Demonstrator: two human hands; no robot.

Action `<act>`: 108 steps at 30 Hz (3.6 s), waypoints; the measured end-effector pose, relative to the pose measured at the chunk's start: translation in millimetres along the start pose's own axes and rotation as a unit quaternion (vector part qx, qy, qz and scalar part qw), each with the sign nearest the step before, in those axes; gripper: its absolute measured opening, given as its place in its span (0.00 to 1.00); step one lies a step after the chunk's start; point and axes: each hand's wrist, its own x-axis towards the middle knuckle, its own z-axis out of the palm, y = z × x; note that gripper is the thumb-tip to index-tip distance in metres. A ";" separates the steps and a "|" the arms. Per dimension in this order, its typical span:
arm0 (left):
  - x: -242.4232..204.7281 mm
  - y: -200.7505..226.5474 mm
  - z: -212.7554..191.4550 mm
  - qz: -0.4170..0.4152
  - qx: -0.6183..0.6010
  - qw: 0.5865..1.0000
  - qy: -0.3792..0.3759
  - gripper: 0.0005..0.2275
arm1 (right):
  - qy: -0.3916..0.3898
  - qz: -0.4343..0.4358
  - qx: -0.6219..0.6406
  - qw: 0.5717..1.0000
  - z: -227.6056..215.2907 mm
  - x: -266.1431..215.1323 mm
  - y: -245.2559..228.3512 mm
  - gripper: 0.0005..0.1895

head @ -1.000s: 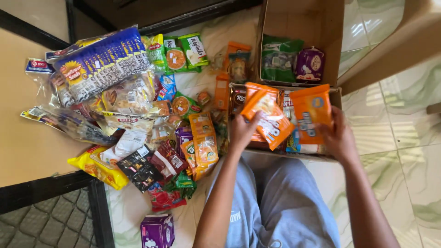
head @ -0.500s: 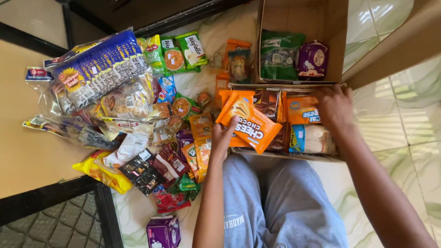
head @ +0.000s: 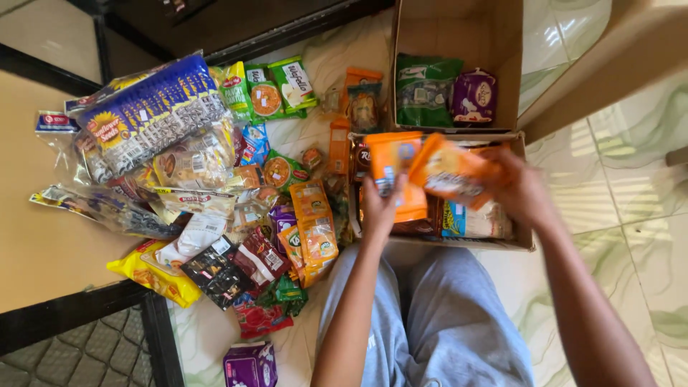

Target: Sort various packaged snack items from a pile on the floor into cardboard boxes and onto a shelf.

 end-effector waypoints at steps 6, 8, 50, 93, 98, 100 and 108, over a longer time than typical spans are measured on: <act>-2.9 16.2 -37.1 -0.064 -0.026 0.993 0.097 0.17 | 0.022 0.025 -0.241 0.970 -19.8 34.3 55.5 0.28; -3.2 22.3 -40.5 -0.048 -0.026 0.994 0.099 0.17 | 0.053 -0.080 -0.334 0.938 -2.7 48.8 75.1 0.30; 37.7 70.4 2.0 0.229 0.309 0.919 -0.089 0.12 | 0.210 -0.104 -0.352 0.906 37.6 19.5 -42.2 0.20; 156.9 -126.9 -111.2 -0.085 -0.039 0.995 0.014 0.42 | -0.074 -0.371 -0.188 0.906 174.8 231.4 -123.3 0.26; 156.7 -111.7 -107.5 -0.104 -0.147 0.983 0.038 0.44 | -0.224 -0.222 0.000 0.949 156.3 202.4 -138.2 0.21; 157.1 -88.8 -108.5 0.056 -0.053 0.995 0.066 0.40 | -0.190 -0.187 0.006 0.964 143.6 187.4 -159.0 0.19; 100.3 66.2 -98.8 0.226 0.289 0.921 0.130 0.33 | -0.021 -0.100 0.214 0.972 46.6 99.9 -131.5 0.14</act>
